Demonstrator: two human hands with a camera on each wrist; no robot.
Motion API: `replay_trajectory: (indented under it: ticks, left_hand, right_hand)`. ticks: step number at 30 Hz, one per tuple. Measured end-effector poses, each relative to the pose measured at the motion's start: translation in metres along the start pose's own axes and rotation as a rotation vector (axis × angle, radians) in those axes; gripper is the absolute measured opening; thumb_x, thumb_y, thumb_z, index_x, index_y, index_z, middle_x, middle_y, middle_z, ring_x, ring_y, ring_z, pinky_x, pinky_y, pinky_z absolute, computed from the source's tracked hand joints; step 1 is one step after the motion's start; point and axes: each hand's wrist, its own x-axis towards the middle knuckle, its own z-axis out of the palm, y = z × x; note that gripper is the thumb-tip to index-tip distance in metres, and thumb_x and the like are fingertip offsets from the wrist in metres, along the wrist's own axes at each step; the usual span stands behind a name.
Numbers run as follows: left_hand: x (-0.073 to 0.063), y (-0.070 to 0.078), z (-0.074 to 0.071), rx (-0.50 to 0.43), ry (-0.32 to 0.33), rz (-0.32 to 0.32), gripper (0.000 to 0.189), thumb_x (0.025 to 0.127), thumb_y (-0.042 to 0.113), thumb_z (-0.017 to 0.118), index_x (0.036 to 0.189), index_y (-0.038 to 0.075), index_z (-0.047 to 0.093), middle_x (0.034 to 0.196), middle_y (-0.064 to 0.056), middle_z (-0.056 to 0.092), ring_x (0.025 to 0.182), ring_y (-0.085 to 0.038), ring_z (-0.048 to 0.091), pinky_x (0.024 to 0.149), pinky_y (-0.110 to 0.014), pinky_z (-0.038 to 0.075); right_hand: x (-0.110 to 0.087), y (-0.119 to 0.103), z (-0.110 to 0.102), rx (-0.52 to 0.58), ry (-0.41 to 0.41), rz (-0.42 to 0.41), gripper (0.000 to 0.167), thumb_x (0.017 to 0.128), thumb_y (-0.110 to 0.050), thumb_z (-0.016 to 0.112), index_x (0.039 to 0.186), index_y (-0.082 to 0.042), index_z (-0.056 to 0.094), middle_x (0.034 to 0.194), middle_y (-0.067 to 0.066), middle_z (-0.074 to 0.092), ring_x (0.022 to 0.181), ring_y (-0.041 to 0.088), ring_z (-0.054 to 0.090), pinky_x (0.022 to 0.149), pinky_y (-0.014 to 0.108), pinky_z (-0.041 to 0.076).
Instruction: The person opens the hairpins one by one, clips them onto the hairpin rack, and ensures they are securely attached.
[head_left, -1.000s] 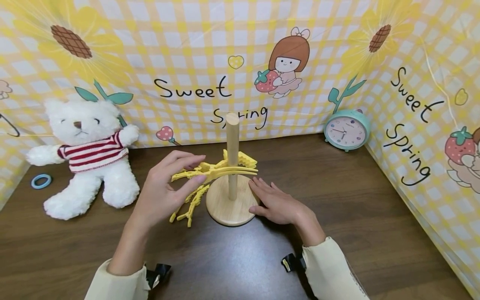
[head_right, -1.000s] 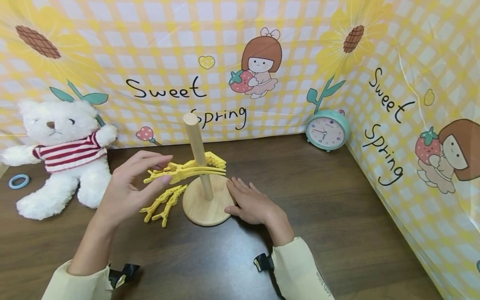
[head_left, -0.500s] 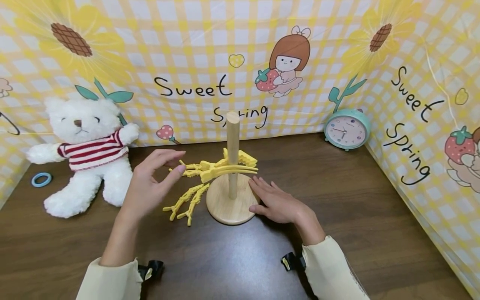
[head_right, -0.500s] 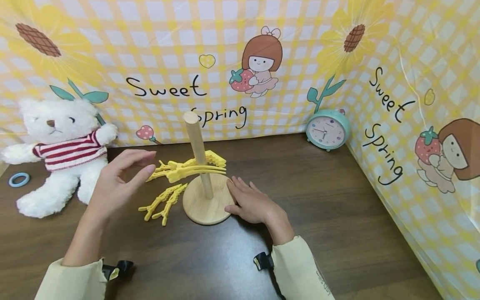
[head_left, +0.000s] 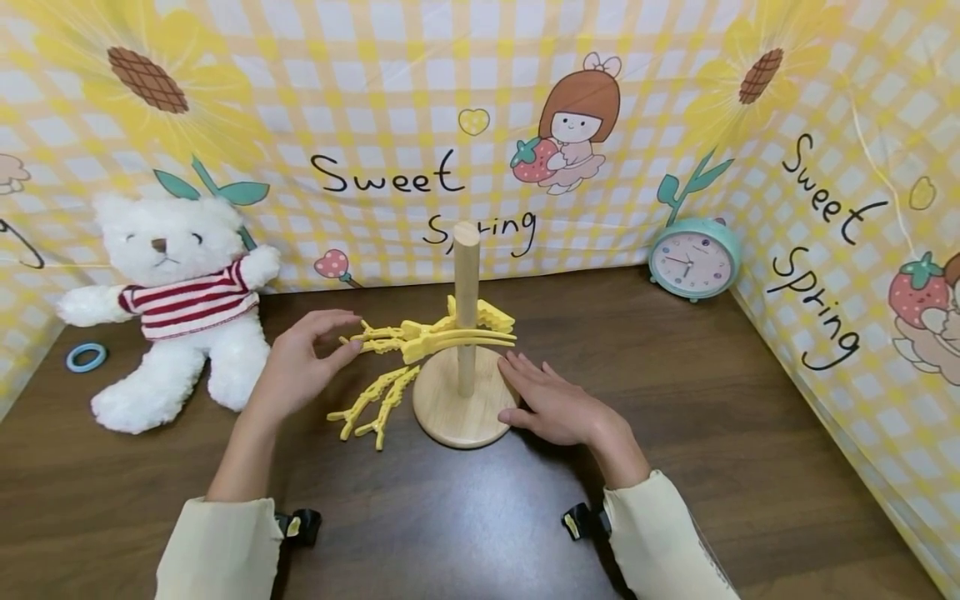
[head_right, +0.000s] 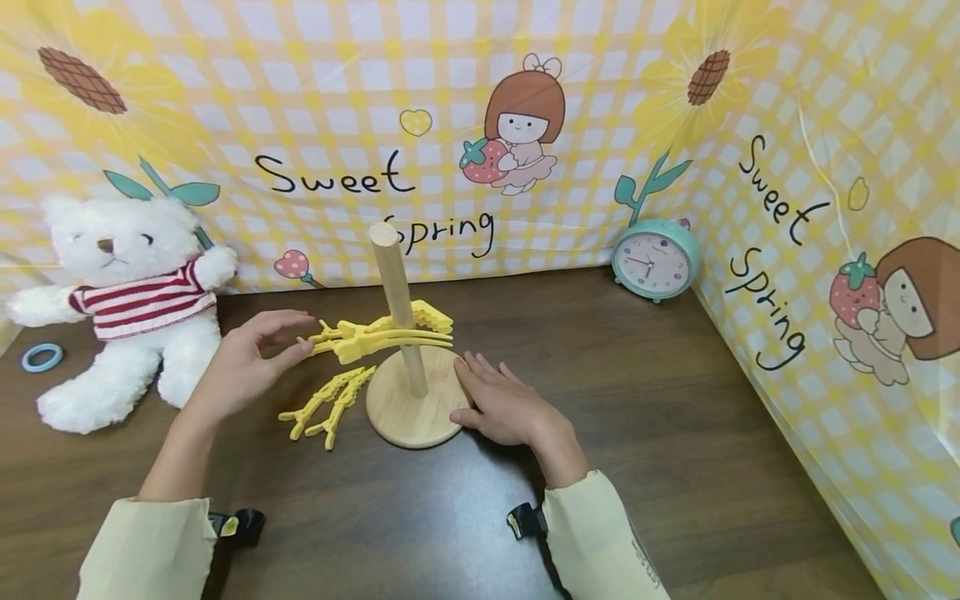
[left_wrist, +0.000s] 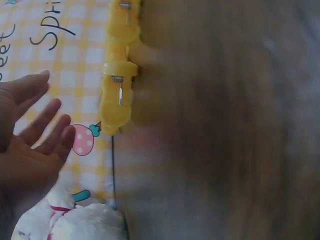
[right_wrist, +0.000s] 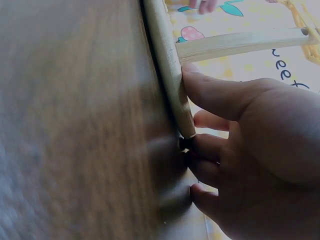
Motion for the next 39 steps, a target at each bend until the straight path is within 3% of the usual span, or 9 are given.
replay_trajectory:
  ticks: [3, 9, 21, 39]
  left_hand:
    - [0.0, -0.005, -0.001, 0.022, -0.059, -0.034, 0.04, 0.096, 0.016, 0.072, 0.131, 0.0, 0.064, 0.137, -0.021, 0.057, 0.12, -0.043, 0.055, 0.099, -0.058, 0.043]
    - [0.004, -0.013, 0.0, 0.025, -0.091, -0.082, 0.046, 0.095, 0.022, 0.074, 0.134, 0.0, 0.062, 0.138, -0.023, 0.056, 0.122, -0.043, 0.053, 0.1, -0.059, 0.042]
    - [0.006, -0.027, 0.002, 0.016, -0.188, -0.245, 0.059, 0.094, 0.027, 0.074, 0.142, -0.001, 0.054, 0.137, -0.029, 0.056, 0.123, -0.045, 0.054, 0.102, -0.057, 0.044]
    - [0.008, -0.036, 0.002, 0.028, -0.162, -0.311, 0.049, 0.094, 0.015, 0.073, 0.136, -0.004, 0.058, 0.128, -0.028, 0.06, 0.116, -0.042, 0.056, 0.099, -0.054, 0.046]
  right_hand:
    - [0.0, 0.0, 0.0, 0.002, -0.002, 0.001, 0.077, 0.105, -0.04, 0.054, 0.163, -0.011, 0.012, 0.169, 0.01, 0.007, 0.154, 0.02, 0.003, 0.124, 0.043, 0.003]
    - [0.0, 0.001, 0.0, 0.002, 0.001, 0.001, 0.077, 0.105, -0.039, 0.054, 0.163, -0.011, 0.013, 0.168, 0.011, 0.007, 0.155, 0.021, 0.004, 0.124, 0.043, 0.003]
    - [0.0, 0.0, 0.0, 0.006, 0.005, 0.01, 0.077, 0.105, -0.04, 0.055, 0.163, -0.012, 0.013, 0.169, 0.01, 0.007, 0.154, 0.02, 0.003, 0.124, 0.042, 0.003]
    - [0.0, 0.0, 0.0, 0.011, 0.007, 0.039, 0.078, 0.104, -0.042, 0.055, 0.164, -0.015, 0.013, 0.169, 0.007, 0.006, 0.154, 0.018, 0.002, 0.124, 0.043, 0.004]
